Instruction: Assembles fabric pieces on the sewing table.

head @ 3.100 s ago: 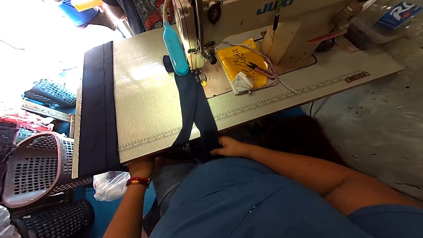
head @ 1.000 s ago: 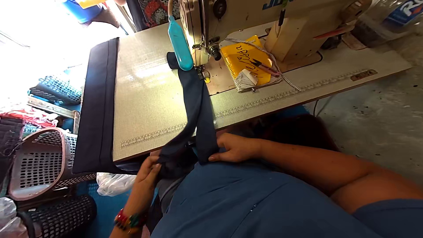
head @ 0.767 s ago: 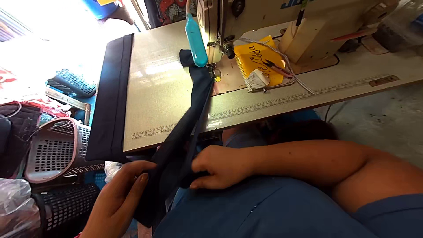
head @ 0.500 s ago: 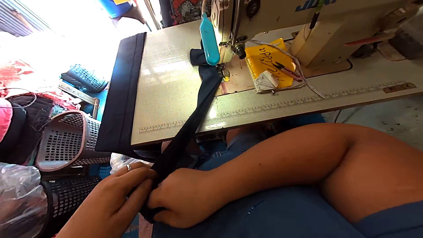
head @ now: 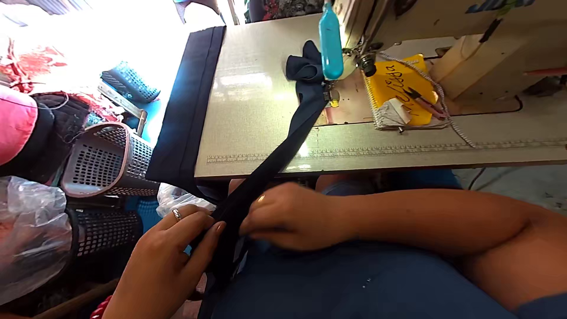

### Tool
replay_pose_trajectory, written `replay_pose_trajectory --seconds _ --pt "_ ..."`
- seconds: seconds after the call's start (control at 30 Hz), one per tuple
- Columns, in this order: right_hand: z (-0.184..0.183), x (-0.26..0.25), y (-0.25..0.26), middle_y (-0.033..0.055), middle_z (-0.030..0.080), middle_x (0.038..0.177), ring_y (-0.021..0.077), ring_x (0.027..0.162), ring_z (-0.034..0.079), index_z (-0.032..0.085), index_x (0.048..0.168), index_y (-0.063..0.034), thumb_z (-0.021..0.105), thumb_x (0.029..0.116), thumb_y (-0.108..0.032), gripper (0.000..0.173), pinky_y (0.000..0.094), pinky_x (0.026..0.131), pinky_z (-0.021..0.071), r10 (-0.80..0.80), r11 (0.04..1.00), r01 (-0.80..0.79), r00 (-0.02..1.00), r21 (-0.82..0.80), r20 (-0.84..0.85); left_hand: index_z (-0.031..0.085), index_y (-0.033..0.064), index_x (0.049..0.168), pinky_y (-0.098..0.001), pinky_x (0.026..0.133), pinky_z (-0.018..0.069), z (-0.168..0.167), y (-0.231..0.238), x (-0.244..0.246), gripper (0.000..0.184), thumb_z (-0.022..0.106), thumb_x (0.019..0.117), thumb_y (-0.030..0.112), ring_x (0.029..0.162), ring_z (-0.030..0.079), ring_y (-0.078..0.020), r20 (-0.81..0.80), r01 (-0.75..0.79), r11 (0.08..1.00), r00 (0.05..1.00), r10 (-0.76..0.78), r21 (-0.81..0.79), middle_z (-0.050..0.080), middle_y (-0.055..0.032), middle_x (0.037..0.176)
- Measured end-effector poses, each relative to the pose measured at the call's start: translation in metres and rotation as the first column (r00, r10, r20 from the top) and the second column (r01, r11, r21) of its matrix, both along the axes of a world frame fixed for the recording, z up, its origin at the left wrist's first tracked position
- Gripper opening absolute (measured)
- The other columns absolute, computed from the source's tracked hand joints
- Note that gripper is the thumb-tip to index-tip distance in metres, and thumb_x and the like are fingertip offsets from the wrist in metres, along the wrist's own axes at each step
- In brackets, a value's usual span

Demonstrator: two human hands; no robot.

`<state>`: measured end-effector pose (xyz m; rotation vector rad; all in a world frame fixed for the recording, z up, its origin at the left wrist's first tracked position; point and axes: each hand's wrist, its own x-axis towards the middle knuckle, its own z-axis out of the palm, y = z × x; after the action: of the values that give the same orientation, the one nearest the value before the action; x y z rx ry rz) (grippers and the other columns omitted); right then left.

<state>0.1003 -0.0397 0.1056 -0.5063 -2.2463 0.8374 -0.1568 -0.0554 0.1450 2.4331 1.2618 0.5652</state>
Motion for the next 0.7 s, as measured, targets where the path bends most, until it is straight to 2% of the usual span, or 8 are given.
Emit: replay_pose_trajectory --seconds 0.07,0.13,0.2,0.3,0.47,0.7 --pt "-0.001 0.015 0.011 0.0042 0.074 0.092 0.0137 0.089 0.069 0.077 0.103 -0.0065 0.062 0.0979 -0.011 0.016 0.0307 0.08 0.057 -0.204 0.97 0.207 0.978 0.131 -0.033 0.066 0.0089 0.081 -0.0177 0.071 0.047 -0.004 -0.001 0.001 0.032 0.055 0.1028 0.031 0.084 0.062 -0.0044 0.047 -0.005 0.998 0.999 0.002 0.066 0.068 -0.0047 0.088" --pt "0.003 0.021 0.02 0.0034 0.073 0.1 0.0164 0.097 0.066 0.078 0.109 -0.009 0.066 0.095 -0.014 0.019 0.0341 0.086 0.0537 -0.315 0.925 0.314 0.949 0.213 -0.029 0.062 0.0081 0.077 -0.0189 0.068 0.046 -0.005 -0.001 0.004 0.032 0.055 0.1017 0.027 0.08 0.062 -0.0066 0.067 -0.004 0.991 0.998 -0.005 0.137 0.068 -0.0068 0.084" --pt "0.005 0.021 0.026 0.004 0.072 0.112 0.0203 0.107 0.064 0.077 0.116 -0.0108 0.067 0.0947 -0.018 0.024 0.0393 0.092 0.0518 -0.361 0.902 0.35 0.932 0.251 -0.002 0.059 0.0077 0.074 -0.0185 0.065 0.0441 -0.005 0.0 0.007 0.031 0.057 0.1004 0.024 0.076 0.06 -0.0063 0.092 0.0 0.985 0.996 -0.016 0.17 0.066 -0.0069 0.08" --pt "0.004 0.015 0.031 0.004 0.072 0.116 0.0216 0.111 0.064 0.076 0.12 -0.0121 0.067 0.095 -0.021 0.028 0.0419 0.095 0.051 -0.369 0.906 0.349 0.928 0.239 0.042 0.057 0.0072 0.072 -0.0189 0.062 0.0418 -0.005 0.001 0.008 0.031 0.058 0.0988 0.021 0.072 0.058 -0.0065 0.115 0.011 0.981 0.993 -0.034 0.195 0.063 -0.0065 0.075" --pt "0.004 0.008 0.031 0.0023 0.073 0.108 0.0179 0.102 0.065 0.078 0.116 -0.0127 0.063 0.0978 -0.02 0.024 0.0386 0.089 0.0503 -0.335 0.923 0.316 0.941 0.219 0.054 0.056 0.0071 0.07 -0.0207 0.059 0.0397 -0.002 -0.001 0.01 0.03 0.059 0.0978 0.017 0.068 0.056 -0.0086 0.098 0.021 0.97 0.994 -0.046 0.24 0.061 -0.0067 0.073" --pt "0.007 0.007 0.03 0.0002 0.072 0.098 0.0148 0.094 0.064 0.081 0.109 -0.0144 0.065 0.0959 -0.018 0.02 0.0348 0.085 0.0489 -0.315 0.923 0.3 0.949 0.239 0.025 0.056 0.0075 0.071 -0.0228 0.059 0.0399 0.0 -0.001 0.011 0.031 0.06 0.0987 0.019 0.07 0.058 -0.0106 0.078 0.031 0.955 0.995 -0.056 0.294 0.062 -0.0073 0.073"
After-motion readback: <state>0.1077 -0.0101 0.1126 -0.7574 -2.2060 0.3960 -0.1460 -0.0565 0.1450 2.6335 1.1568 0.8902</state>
